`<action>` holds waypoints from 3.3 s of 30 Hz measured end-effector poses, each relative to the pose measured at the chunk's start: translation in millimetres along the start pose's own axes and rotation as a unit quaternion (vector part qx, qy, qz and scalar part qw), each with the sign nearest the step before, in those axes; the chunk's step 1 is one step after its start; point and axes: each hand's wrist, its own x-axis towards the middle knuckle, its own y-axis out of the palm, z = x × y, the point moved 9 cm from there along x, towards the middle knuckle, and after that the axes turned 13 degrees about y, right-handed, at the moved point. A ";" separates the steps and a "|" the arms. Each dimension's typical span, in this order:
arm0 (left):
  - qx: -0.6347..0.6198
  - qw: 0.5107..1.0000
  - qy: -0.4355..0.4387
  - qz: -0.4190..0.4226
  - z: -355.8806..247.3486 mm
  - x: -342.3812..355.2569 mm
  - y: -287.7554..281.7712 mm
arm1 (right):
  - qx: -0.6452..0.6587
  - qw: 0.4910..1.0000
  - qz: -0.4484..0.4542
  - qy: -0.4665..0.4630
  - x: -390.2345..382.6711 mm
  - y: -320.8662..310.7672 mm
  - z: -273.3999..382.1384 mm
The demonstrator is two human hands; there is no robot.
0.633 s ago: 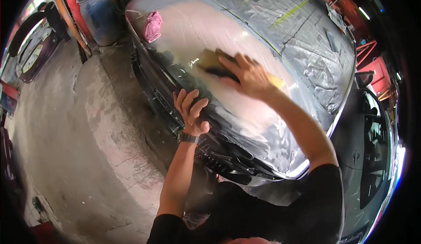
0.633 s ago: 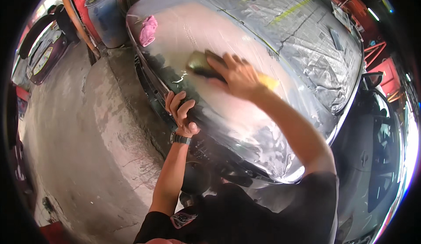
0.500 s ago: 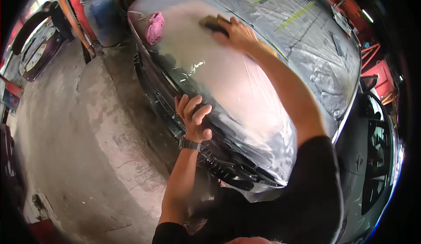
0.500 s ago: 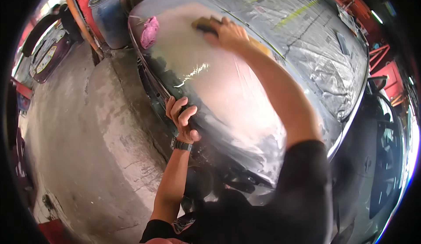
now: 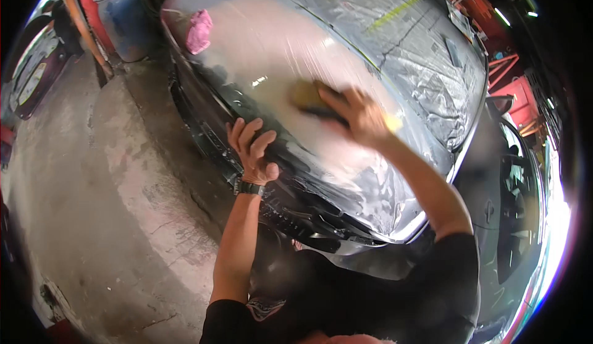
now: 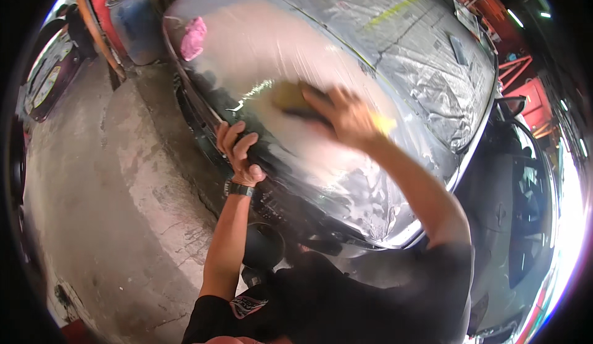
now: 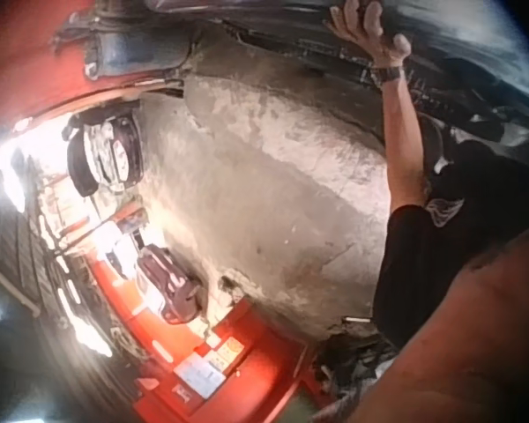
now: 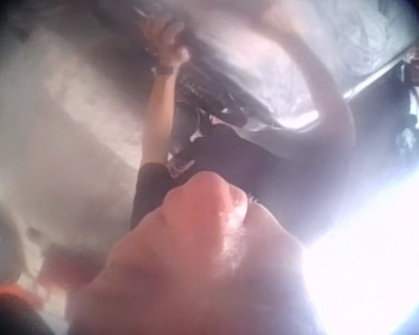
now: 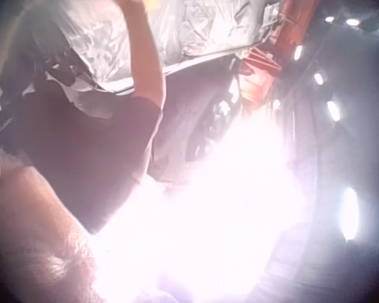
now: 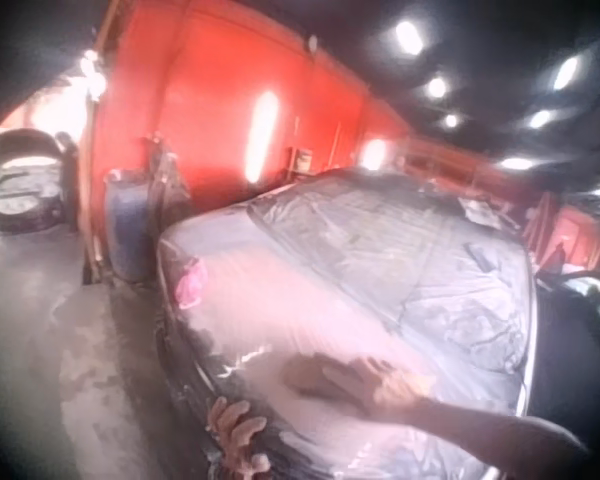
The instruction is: The person sands the hood of a car using a sanding block and a pink cloth. They repeatedly rub the surface of the hood, which is covered in a white substance, and occasionally dip the sanding block into a bucket of water.
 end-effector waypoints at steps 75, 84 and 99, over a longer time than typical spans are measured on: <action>0.001 1.000 0.000 0.001 3.0 -5.2 1.2 | 0.017 0.992 0.059 0.106 114.9 33.9 -39.7; 0.006 0.999 -0.013 0.043 -3.1 6.3 -2.8 | 0.009 0.993 0.061 0.101 89.3 28.9 -40.4; 0.119 0.961 -0.037 0.248 -47.6 94.9 10.2 | -0.012 0.955 -0.062 0.290 -195.0 -156.2 -98.3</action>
